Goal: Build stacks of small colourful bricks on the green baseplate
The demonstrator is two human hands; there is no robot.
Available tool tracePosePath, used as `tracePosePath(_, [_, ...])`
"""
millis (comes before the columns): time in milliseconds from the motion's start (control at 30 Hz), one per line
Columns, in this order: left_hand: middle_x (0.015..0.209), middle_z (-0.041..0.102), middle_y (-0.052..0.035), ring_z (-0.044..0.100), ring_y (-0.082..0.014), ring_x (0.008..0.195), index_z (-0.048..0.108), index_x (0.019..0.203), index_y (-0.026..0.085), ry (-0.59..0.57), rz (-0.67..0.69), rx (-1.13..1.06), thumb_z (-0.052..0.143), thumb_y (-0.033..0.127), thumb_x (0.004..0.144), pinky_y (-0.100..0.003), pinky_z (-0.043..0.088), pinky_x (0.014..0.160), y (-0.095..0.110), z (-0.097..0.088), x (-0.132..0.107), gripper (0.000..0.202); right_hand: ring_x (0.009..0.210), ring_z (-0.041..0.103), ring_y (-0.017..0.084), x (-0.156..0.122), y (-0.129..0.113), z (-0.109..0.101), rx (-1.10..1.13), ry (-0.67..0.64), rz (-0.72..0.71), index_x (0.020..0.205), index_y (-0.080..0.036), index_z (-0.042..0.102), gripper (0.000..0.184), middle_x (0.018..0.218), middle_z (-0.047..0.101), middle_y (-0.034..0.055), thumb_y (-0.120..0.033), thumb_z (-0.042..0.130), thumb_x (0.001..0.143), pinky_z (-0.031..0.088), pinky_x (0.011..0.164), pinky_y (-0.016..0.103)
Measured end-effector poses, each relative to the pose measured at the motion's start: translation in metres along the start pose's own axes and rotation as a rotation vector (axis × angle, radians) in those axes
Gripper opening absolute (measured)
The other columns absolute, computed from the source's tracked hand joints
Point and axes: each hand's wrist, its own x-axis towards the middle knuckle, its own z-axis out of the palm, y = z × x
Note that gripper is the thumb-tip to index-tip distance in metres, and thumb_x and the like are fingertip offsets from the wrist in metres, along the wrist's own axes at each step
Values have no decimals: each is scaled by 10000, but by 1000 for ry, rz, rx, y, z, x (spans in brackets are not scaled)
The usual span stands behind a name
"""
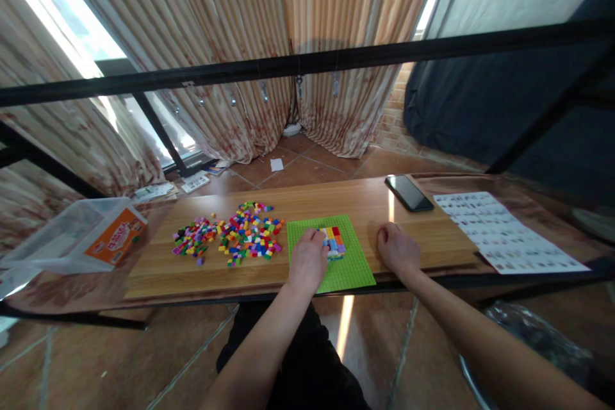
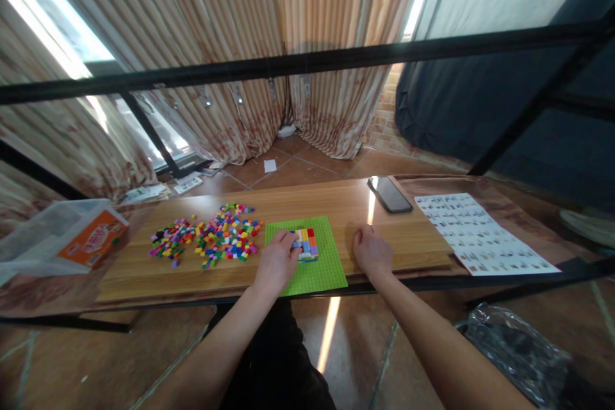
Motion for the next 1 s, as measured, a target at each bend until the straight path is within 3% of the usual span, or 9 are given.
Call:
tracePosePath(367, [1019,639,-76,591,-226,943,568,1151,178,61,-61,35,535,216,862,-339,456,840,-1,2,-11,293,829,628,209,0,0,0,-9,-5,17,1027,-172,623,294,1033,663,116,-280,360,952,354,631,285])
tracePosePath(1000, [951,629,-57,592,-212,899,595,957,200,29,-113,44,502,198,875,-318,445,795,7,4,-8,124,828,625,209,0,1,0,-17,14,5,1020,-176,628,301,1025,664,107,-286,356,952,353,621,286])
